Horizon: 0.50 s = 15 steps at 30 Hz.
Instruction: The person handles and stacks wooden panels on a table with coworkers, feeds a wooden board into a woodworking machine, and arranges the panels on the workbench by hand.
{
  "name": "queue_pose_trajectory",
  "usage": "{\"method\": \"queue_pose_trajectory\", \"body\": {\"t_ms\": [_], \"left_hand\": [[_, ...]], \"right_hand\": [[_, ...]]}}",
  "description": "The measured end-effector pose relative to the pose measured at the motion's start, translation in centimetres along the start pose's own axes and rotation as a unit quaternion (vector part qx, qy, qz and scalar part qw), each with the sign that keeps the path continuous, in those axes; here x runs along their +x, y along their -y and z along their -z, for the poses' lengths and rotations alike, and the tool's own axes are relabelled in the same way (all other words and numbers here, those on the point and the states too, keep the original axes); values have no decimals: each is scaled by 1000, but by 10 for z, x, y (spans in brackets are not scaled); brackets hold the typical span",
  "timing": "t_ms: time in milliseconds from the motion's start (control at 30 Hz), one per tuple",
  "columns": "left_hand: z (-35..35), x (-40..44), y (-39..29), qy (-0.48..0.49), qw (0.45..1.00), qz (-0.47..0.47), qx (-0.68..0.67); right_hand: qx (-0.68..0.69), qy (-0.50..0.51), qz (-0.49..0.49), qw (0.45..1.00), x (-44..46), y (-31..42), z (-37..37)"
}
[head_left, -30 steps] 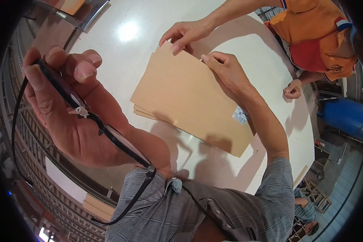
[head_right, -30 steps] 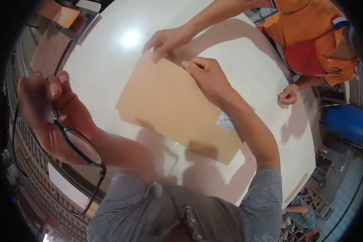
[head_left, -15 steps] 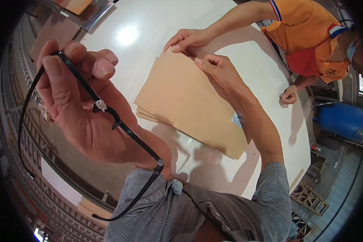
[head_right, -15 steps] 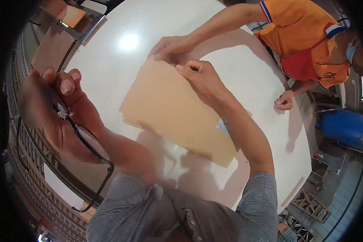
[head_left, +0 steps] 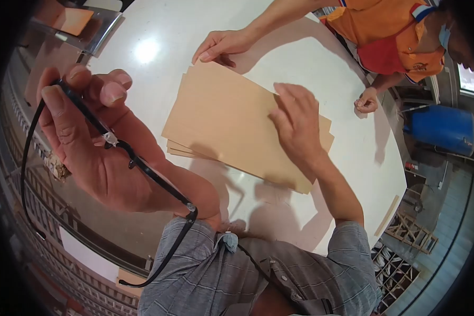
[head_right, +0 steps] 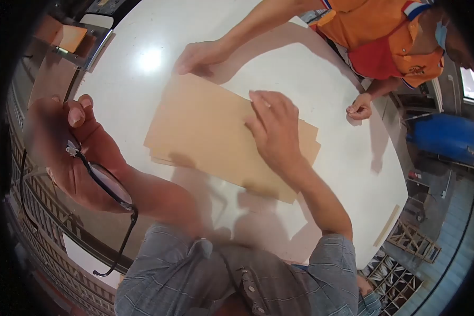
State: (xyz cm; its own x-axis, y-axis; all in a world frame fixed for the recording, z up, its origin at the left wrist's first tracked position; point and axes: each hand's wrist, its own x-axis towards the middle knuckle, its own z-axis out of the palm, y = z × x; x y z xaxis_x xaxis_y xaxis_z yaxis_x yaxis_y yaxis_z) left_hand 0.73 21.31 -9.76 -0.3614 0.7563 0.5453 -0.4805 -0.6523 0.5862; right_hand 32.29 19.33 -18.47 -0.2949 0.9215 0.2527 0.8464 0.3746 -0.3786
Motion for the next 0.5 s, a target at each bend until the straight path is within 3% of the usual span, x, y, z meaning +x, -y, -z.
{"method": "queue_pose_trajectory", "body": {"t_ms": [100, 200, 400, 500], "left_hand": [[-3, 1, -2, 20, 1000, -6, 17], [-7, 2, -1, 33, 999, -10, 21], [-21, 1, 0, 16, 1000, -6, 25], [-23, 0, 13, 2, 999, -1, 48]], "right_hand": [[-34, 37, -5, 999, -32, 9, -4], [-53, 12, -2, 999, -26, 12, -3], [-30, 17, -53, 998, -22, 13, -6], [-36, -33, -110, 993, -46, 6, -1]]}}
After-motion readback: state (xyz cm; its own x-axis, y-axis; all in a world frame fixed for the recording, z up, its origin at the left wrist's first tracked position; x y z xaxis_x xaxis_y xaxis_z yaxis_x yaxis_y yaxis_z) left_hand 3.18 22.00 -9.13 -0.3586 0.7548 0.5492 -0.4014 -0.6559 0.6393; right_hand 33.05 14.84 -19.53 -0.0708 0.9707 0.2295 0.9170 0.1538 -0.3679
